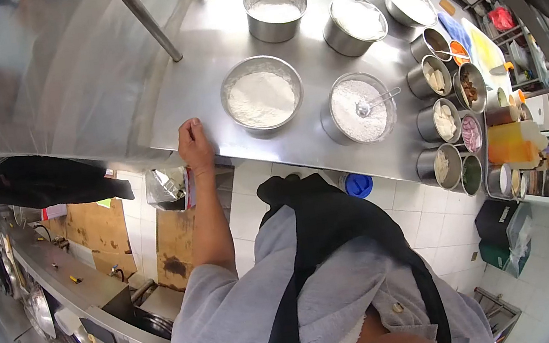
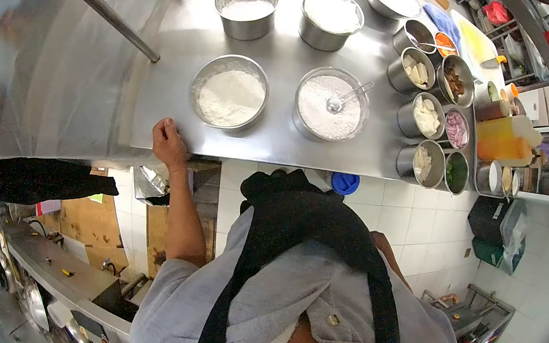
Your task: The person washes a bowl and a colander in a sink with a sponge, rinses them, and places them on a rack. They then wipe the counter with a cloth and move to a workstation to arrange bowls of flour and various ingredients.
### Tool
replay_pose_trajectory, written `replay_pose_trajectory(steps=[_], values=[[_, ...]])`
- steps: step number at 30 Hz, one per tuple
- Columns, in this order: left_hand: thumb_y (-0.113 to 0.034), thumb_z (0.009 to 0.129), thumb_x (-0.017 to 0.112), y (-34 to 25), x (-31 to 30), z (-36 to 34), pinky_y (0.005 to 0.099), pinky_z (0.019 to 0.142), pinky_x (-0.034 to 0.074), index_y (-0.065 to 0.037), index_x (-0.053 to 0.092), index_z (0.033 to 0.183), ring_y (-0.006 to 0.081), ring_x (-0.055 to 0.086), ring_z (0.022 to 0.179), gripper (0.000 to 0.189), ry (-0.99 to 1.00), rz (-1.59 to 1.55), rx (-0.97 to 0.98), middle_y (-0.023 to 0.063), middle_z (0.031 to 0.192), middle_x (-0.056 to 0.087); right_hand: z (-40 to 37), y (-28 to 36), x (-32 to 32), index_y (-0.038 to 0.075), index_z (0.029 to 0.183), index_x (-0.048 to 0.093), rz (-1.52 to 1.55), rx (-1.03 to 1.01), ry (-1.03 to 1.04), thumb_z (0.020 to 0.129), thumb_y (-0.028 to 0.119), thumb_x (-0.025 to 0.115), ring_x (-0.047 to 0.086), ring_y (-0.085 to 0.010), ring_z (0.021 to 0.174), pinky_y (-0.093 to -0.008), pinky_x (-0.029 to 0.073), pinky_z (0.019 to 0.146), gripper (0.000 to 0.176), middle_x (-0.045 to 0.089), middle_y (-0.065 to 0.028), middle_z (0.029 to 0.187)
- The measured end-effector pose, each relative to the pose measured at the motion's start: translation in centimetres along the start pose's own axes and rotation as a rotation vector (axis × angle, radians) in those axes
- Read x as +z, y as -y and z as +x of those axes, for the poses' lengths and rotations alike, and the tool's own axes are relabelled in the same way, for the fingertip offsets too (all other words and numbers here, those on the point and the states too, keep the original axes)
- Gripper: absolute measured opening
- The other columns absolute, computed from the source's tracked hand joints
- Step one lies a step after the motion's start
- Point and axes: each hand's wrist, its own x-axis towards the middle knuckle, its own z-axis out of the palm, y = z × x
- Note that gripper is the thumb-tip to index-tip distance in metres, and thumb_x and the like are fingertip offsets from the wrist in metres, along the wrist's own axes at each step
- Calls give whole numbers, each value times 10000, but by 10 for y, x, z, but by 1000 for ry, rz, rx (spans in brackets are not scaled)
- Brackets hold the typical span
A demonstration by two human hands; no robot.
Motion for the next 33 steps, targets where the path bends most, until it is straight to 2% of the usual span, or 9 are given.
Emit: replay_pose_trajectory(steps=[11,15,18,21,22,26,29,32,33], values=[[-176,873,583,-12,4,3,297,643,481,-12,618,914,182,601,678,173,-25,165,82,102,780,640,-5,42,4,34,902,649,-95,-76,-42,748,91,572,605,-341,893,-357,481,802,181,648,-154,931],[-184,877,577,-10,4,3,311,643,481,-14,620,911,197,602,679,178,-25,162,102,106,789,641,0,51,1,49,920,666,-172,-137,-6,786,100,551,604,-341,924,-361,479,799,184,651,-162,958],[-209,882,578,-5,5,4,301,631,478,-13,617,912,180,590,660,202,-58,225,167,85,762,634,7,31,10,42,951,666,32,-133,-40,815,129,533,612,-343,901,-361,482,783,209,653,-174,939],[-205,879,579,-8,5,4,303,636,478,-22,620,895,192,593,664,188,-54,240,176,87,777,636,21,-8,17,20,956,660,-204,-446,-102,815,159,539,624,-337,854,-357,487,764,232,654,-179,935],[-197,876,580,-9,4,3,308,642,478,-27,623,886,203,597,670,176,-47,235,167,93,791,639,54,-68,29,5,986,652,-344,-317,31,826,218,524,632,-335,839,-364,491,760,295,655,-185,944],[-174,865,579,1,7,4,310,638,481,-33,624,883,213,604,671,149,-33,162,66,92,814,645,58,-92,30,11,1013,648,-158,-494,16,849,301,487,618,-347,916,-385,488,784,370,641,-203,1003],[-158,858,576,-1,7,4,313,640,483,-38,626,882,208,609,678,132,-37,168,115,89,815,646,72,-110,39,11,1024,643,-231,-234,48,854,314,486,609,-351,940,-389,484,800,381,634,-207,1025],[-157,855,575,-5,7,4,315,639,485,-43,628,884,211,614,682,128,-46,197,150,90,810,647,68,-91,36,11,1020,642,-371,-271,71,852,305,491,605,-358,948,-396,482,811,370,631,-214,1024],[-181,862,582,-4,8,4,301,630,480,-39,626,891,187,602,667,152,-50,209,158,75,782,642,65,-83,35,13,1014,645,-359,-259,57,849,304,496,603,-362,949,-401,482,809,366,631,-212,1026]])
